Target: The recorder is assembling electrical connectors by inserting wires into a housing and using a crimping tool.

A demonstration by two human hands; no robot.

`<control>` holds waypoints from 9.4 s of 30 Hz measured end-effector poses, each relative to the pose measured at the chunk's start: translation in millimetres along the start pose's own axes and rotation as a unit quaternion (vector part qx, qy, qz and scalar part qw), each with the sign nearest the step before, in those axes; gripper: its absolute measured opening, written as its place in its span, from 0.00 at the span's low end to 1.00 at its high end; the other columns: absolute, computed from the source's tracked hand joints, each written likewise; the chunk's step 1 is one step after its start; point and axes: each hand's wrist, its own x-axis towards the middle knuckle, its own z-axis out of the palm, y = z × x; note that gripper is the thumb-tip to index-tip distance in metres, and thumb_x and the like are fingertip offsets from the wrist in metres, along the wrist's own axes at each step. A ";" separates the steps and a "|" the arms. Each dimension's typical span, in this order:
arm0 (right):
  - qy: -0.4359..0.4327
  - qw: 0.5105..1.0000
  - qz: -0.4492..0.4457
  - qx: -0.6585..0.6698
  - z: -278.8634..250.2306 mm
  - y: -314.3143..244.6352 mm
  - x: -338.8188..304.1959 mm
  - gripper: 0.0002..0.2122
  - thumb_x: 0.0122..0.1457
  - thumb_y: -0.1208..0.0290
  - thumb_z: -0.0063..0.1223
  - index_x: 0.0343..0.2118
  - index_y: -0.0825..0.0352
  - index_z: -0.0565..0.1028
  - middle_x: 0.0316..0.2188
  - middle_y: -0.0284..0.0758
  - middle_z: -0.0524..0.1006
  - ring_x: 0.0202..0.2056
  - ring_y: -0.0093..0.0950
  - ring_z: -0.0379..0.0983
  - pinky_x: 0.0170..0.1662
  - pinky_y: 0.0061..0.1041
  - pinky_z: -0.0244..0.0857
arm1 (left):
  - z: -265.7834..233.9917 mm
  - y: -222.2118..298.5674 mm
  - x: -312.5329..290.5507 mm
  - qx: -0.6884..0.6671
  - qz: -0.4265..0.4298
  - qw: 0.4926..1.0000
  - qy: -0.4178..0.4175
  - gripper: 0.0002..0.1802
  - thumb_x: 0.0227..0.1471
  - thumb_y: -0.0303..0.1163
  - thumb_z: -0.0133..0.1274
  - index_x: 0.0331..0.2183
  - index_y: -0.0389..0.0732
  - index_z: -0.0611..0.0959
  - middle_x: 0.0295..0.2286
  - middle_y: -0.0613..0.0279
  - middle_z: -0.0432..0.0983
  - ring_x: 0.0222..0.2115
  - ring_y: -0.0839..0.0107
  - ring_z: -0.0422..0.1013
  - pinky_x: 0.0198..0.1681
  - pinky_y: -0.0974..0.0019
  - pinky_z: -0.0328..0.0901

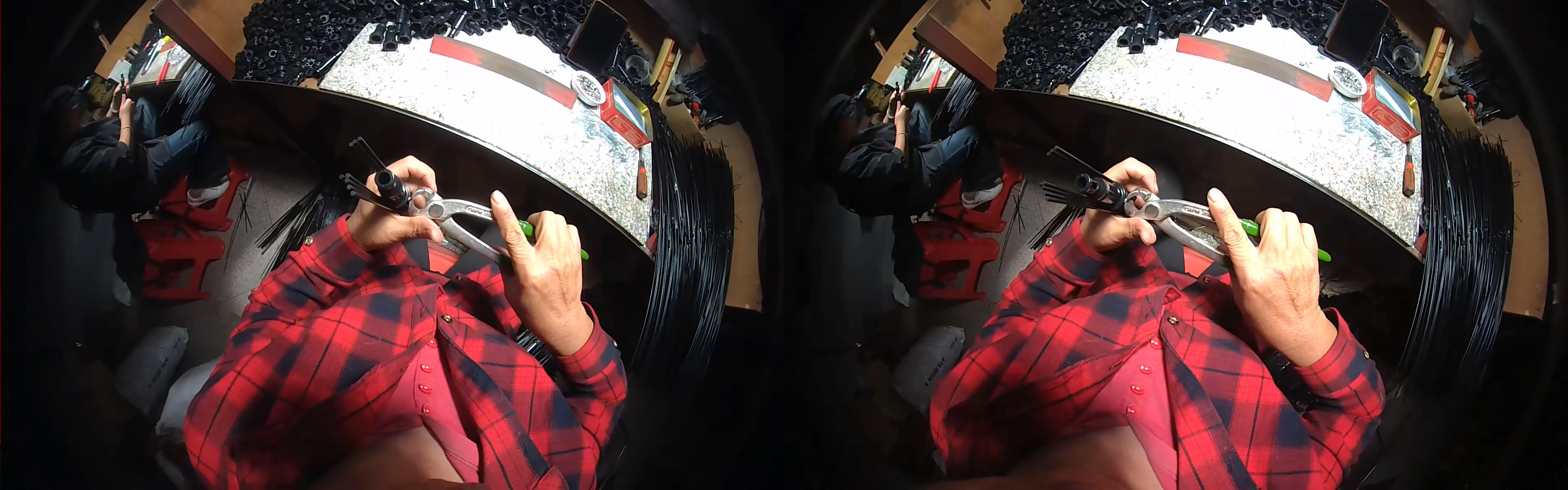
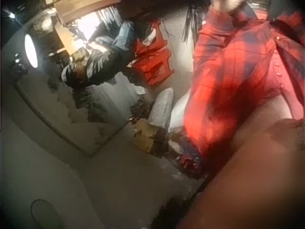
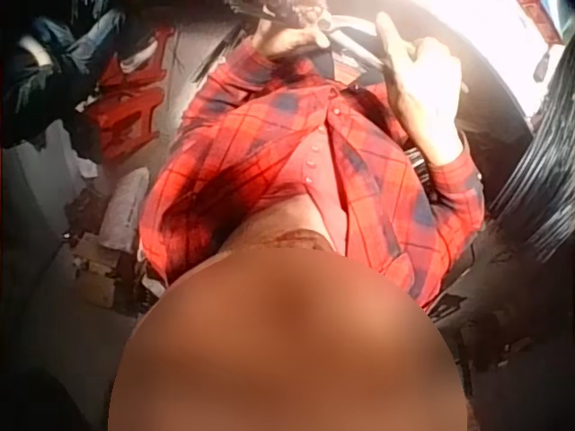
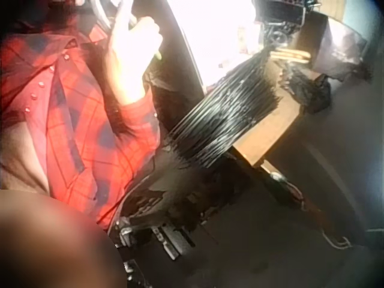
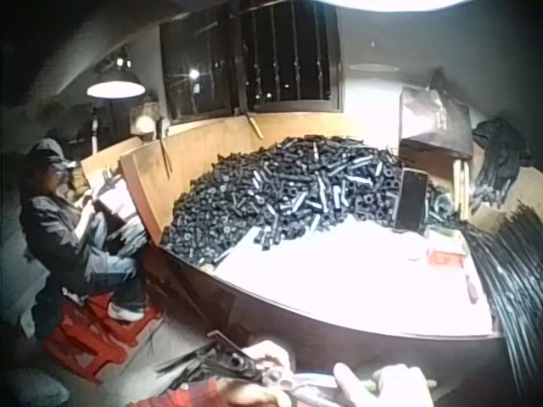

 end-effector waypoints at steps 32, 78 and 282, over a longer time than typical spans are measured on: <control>-0.043 0.994 -0.052 0.082 -4.6 22.3 15.0 0.30 0.42 0.78 0.52 0.54 0.59 0.65 0.22 0.36 0.59 0.23 0.31 0.59 0.27 0.28 0.55 | -12.0 10.8 2.7 -0.035 -0.030 0.994 -0.094 0.31 0.30 0.37 0.69 0.37 0.38 0.71 0.18 0.74 0.66 0.19 0.87 0.59 0.24 0.81 0.53; -0.045 0.789 0.066 0.610 71.2 -25.4 -10.9 0.21 0.44 0.72 0.61 0.43 0.70 0.71 0.39 0.43 0.70 0.32 0.32 0.71 0.33 0.26 0.68 | -65.7 40.0 35.0 -0.471 0.152 0.856 0.147 0.45 0.41 0.75 0.30 0.35 0.39 0.72 0.07 0.76 0.45 0.08 0.83 0.44 0.15 0.76 0.47; 0.187 0.892 0.010 0.411 17.0 18.8 103.7 0.06 0.52 0.75 0.53 0.29 0.71 0.70 0.21 0.39 0.71 0.23 0.27 0.69 0.26 0.25 0.61 | 12.9 113.2 81.1 0.190 0.177 0.965 0.029 0.13 0.45 0.22 0.56 0.37 0.32 0.78 0.30 0.58 0.77 0.31 0.78 0.72 0.34 0.75 0.67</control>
